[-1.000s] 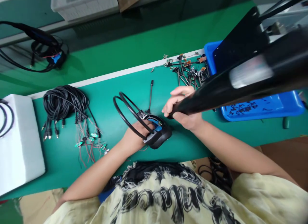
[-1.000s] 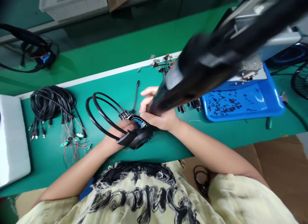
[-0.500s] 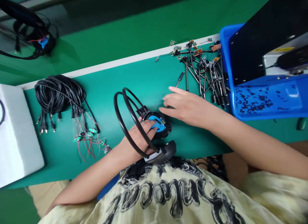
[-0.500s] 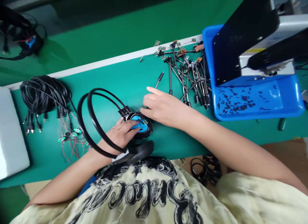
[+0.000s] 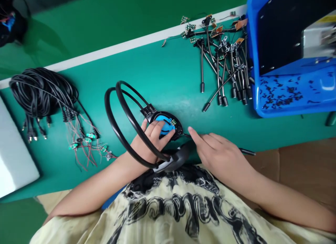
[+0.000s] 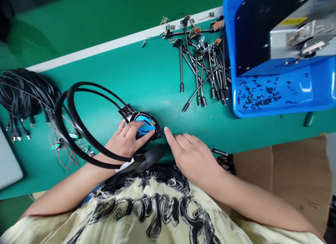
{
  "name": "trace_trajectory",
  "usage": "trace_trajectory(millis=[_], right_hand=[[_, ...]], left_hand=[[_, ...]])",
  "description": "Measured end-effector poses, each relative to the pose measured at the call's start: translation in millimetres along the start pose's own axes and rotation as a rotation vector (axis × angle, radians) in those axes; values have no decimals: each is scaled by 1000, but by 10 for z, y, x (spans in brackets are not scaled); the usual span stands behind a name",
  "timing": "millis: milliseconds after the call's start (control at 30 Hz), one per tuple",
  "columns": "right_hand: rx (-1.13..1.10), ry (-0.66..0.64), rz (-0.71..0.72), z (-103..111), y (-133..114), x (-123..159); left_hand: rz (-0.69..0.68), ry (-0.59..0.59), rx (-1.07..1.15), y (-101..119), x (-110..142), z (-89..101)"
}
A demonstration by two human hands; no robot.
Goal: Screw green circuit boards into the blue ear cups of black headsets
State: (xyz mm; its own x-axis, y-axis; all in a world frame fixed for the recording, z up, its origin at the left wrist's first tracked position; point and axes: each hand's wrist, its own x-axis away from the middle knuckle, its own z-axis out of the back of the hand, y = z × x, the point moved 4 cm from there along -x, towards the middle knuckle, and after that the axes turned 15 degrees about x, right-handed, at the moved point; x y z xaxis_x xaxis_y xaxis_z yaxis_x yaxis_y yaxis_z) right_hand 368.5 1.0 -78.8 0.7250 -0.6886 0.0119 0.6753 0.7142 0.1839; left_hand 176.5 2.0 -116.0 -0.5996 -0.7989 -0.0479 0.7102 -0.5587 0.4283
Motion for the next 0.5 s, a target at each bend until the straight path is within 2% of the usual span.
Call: trace_trajectory(millis=[100,233,367,500], right_hand=[[-99,4,-16,-67,-28,25],[-191,74,-4,-110,-32,62],[-180,93,-18,-178,-67,49],[-130,70,-24,-237,-130,31]], left_hand=[[0,-9,20,-3,-7,17],[15,-31,-23,-23,-15,31],[-4,-28,-26,-11,-7,58],[-20,-83,41,-18,26,100]])
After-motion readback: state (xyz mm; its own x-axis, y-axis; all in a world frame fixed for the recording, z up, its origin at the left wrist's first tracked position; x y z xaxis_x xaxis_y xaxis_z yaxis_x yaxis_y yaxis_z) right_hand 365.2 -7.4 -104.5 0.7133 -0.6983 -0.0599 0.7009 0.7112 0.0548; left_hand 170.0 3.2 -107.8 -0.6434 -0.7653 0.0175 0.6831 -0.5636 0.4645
